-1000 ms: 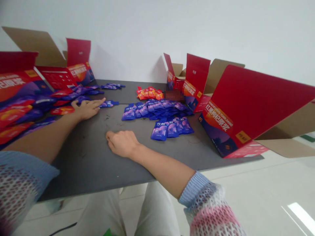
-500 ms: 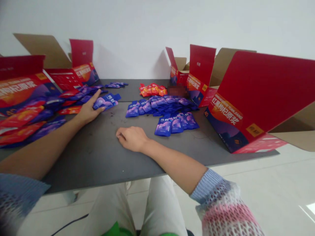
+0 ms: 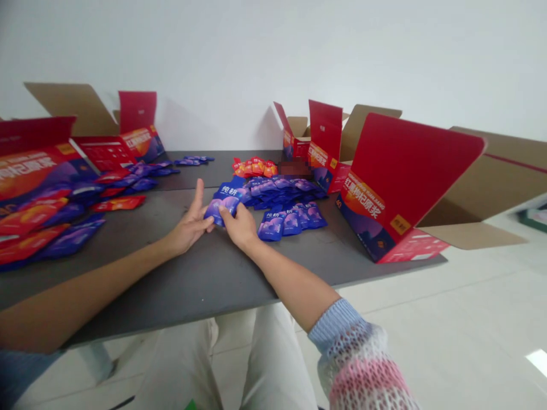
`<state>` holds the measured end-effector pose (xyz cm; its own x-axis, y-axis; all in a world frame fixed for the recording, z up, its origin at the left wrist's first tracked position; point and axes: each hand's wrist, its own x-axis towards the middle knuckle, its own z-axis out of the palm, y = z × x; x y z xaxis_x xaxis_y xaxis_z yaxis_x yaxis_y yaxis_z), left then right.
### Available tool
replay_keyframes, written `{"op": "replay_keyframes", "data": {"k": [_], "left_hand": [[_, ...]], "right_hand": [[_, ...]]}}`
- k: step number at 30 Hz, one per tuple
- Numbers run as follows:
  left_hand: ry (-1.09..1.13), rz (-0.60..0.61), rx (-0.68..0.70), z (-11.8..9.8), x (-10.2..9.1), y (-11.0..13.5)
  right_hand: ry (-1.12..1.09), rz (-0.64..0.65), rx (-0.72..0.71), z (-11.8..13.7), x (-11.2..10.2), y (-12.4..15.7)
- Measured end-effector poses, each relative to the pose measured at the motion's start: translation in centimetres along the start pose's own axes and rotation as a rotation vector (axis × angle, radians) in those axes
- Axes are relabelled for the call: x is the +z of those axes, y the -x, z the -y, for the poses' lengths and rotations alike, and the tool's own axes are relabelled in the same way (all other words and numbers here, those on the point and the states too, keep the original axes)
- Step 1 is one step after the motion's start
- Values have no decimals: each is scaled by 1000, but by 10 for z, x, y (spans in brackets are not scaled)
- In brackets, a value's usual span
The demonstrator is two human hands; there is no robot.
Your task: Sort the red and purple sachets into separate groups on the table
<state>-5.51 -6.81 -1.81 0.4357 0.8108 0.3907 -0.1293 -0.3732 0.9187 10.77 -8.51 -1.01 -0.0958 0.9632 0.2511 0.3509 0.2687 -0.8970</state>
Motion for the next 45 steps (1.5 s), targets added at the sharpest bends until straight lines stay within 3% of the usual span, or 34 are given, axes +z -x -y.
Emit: {"op": "replay_keyframes", "data": {"k": [3,9,15,20,29,33,36,42,45], "left_hand": [[5,-39,-43,5,-3,0],[-225,-71,-64,12,-10,-1],[-416,-133,-112,-7,-4,5],[-331,-177,-142,-13,2,5],[2,-83,-233,-14,-1,7],[-65,-28,-247,-13,-3,7],[-104,-51,-215,-7,-4,6],[-71,-42,-267,-10,-3,4],[-17,-49,-268,-13,-3,2]], "right_hand": [[181,-42,-7,7,-5,2],[503,37,-126,15,-9,4],[472,80,-166,2,-8,-3],[425,42,-142,4,-6,-2],[327,-10,-133,14,-8,3],[296,-19,-109,20,-12,6],[280,-29,-104,22,-13,7],[188,-29,-111,24,-11,8],[175,-11,-93,26,-23,3]]}}
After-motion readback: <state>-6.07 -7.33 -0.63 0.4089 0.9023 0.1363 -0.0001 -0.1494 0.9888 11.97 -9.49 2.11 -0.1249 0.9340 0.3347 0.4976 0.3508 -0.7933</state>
